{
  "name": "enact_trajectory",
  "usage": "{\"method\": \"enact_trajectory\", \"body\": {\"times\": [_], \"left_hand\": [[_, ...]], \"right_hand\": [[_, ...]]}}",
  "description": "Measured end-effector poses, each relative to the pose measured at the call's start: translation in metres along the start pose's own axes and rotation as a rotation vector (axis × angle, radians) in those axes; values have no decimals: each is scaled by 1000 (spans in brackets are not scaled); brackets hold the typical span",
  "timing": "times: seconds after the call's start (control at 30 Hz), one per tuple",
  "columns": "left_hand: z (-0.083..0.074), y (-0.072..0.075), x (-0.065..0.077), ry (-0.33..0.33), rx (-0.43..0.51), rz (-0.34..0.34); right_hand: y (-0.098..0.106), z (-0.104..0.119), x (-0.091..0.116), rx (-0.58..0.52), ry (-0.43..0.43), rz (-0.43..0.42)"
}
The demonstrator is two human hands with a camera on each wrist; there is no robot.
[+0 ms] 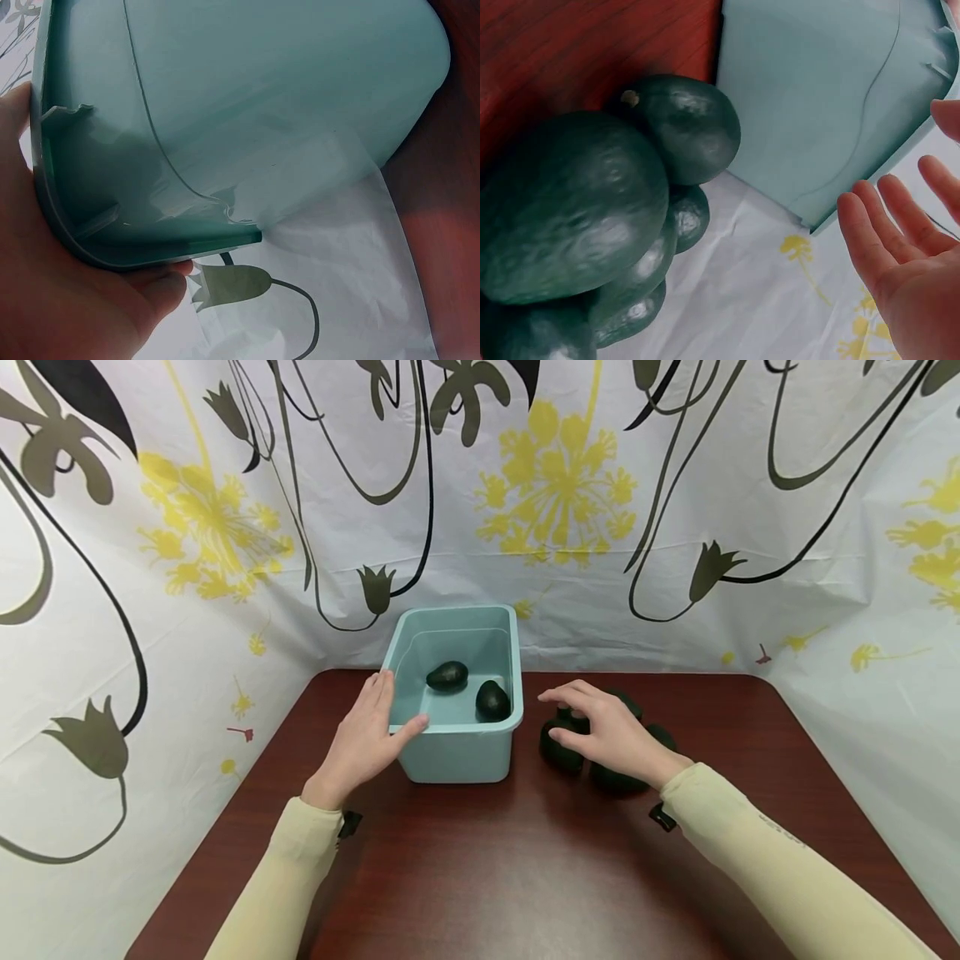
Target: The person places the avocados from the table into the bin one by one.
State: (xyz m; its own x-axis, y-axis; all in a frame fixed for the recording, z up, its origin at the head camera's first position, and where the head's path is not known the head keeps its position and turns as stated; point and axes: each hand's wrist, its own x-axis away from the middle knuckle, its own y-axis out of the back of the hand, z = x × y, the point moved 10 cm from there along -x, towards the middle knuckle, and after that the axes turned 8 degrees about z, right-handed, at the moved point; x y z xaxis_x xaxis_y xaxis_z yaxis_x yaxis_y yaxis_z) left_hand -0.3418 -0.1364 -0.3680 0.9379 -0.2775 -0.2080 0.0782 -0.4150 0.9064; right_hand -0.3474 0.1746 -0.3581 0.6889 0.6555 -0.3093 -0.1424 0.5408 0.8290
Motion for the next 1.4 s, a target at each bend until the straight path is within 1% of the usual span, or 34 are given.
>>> {"method": "enact_trajectory", "body": {"times": [0.27,0.57,0.77,1.13,1.23,1.4], "left_hand": [[1,-2,-1,-4,-8,2],[0,1,-1,-6,-1,-5],[0,0,-1,-8,1,0],[-1,1,1,-12,5,-15],[-1,1,1,-15,11,-16],[-1,0,1,-16,11,-13]], "right_hand": [[-1,-13,13,35,-32,10],[-3,-31,28,57,-81,13],[-6,-43,40,56,-113,14],[-11,-55,58,55,-155,18],[-11,-59,61,67,-164,16],[-13,-65,66,112,-155,29]]}}
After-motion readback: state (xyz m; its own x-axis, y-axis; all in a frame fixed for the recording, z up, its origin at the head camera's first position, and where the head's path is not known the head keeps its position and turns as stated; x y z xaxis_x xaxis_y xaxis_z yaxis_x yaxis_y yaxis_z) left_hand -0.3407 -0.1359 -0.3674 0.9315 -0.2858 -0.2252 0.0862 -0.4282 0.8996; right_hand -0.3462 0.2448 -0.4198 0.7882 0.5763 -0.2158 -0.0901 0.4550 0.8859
